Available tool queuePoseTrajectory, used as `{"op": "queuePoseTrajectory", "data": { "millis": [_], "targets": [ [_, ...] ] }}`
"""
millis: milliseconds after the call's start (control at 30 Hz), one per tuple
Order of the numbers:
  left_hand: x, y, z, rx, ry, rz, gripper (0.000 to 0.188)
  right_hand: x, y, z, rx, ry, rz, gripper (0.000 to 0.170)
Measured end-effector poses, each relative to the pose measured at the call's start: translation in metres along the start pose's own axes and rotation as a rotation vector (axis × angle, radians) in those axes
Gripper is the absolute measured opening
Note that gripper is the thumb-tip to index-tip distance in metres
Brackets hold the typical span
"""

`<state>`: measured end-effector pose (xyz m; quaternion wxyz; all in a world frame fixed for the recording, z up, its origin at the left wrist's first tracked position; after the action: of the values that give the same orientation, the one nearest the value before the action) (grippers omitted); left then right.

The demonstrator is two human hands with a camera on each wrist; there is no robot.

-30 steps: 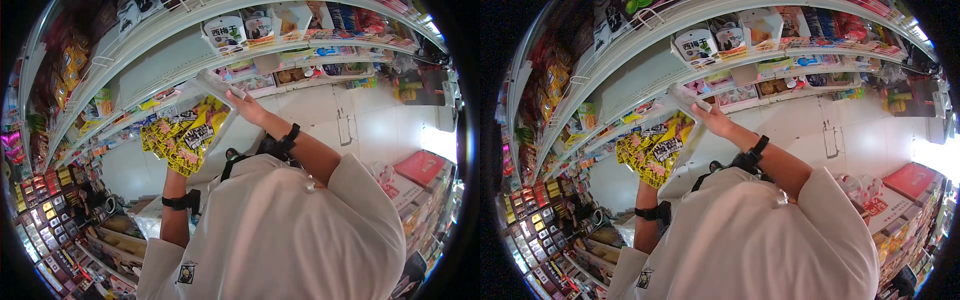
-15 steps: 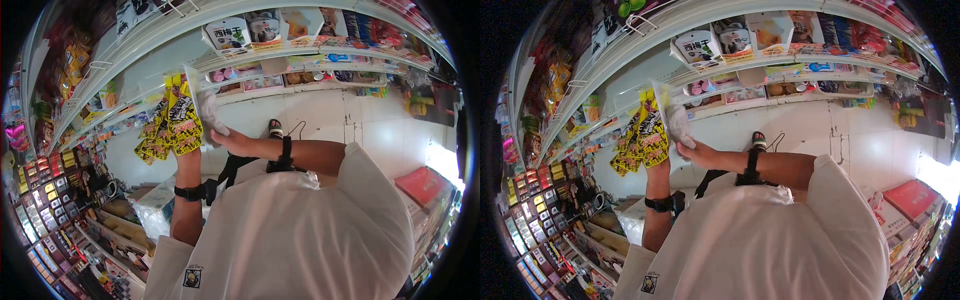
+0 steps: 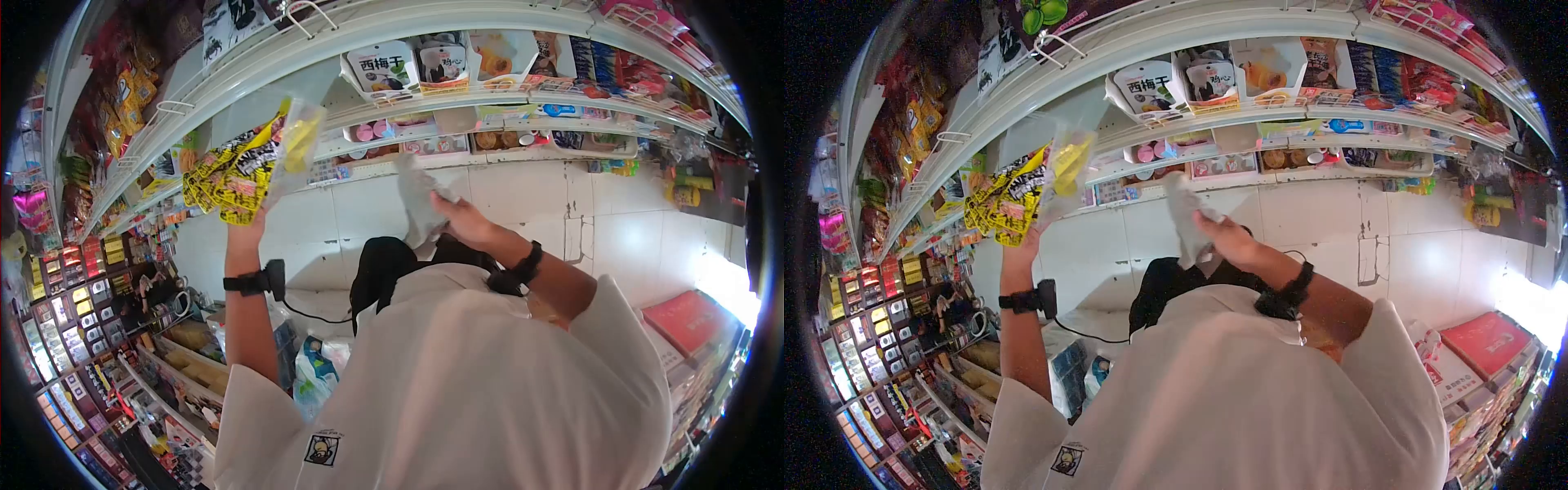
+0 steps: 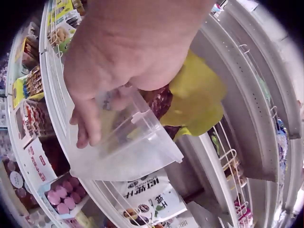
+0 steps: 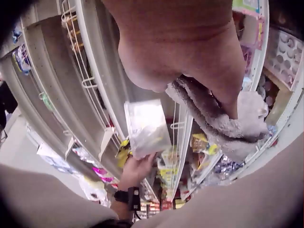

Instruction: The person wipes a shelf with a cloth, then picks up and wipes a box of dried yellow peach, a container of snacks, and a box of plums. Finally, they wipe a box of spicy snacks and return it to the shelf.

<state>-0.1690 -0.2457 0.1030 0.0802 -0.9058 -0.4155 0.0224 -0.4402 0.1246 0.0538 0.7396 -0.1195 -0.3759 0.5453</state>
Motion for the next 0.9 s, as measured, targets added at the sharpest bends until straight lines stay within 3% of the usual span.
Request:
{"op": "queuePoseTrajectory", "data": {
  "millis": [33,100,133,233,267,333,367,467,533,900],
  "targets": [
    [-0.011,-0.008,-0.015,-0.003,-0.004,0.009,0.042,0.009,0.008,0.004,-0.092,-0.021,-0.105,0.058],
    [-0.044,-0.004,-0.028,0.217,0.295,-0.155,0.040,0.024,0.017,0.007,-0.197,-0.029,-0.217,0.057],
    [-0.062,0.020,-0.019,0.168,0.340,-0.290,0.038,0.031,0.020,0.007,-0.233,0.009,-0.246,0.058],
    [-0.108,0.037,-0.026,0.083,0.384,-0.207,0.041,0.042,0.024,-0.003,-0.296,0.083,-0.343,0.059],
    [-0.126,0.051,-0.024,0.029,0.376,-0.264,0.041,0.045,0.022,-0.006,-0.324,0.106,-0.379,0.057],
    [-0.153,0.155,-0.003,0.100,0.398,-0.141,0.042,0.047,0.016,-0.014,-0.374,0.143,-0.447,0.056],
    [-0.211,0.168,0.024,0.179,0.418,-0.055,0.043,0.048,0.012,-0.017,-0.376,0.137,-0.469,0.056],
    [-0.209,0.130,0.003,0.156,0.459,-0.005,0.043,0.041,-0.011,-0.026,-0.424,0.212,-0.565,0.056],
    [-0.228,0.133,0.007,0.128,0.482,0.021,0.043,0.033,-0.032,-0.031,-0.479,0.297,-0.648,0.057],
    [-0.309,0.174,0.042,-0.019,0.551,0.158,0.044,0.020,-0.127,-0.083,-0.641,0.319,-1.092,0.053]
  ]
}}
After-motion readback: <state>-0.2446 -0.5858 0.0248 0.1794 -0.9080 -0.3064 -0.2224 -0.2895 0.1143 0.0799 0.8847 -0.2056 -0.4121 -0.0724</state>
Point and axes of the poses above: each hand's wrist, its own x-axis away from the middle knuckle, its own y-axis out of the back of the hand, z = x × y, the point moved 1 cm from there along -x, towards the middle knuckle, and after that the axes turned 4 degrees about -z, right-handed, at the moved point
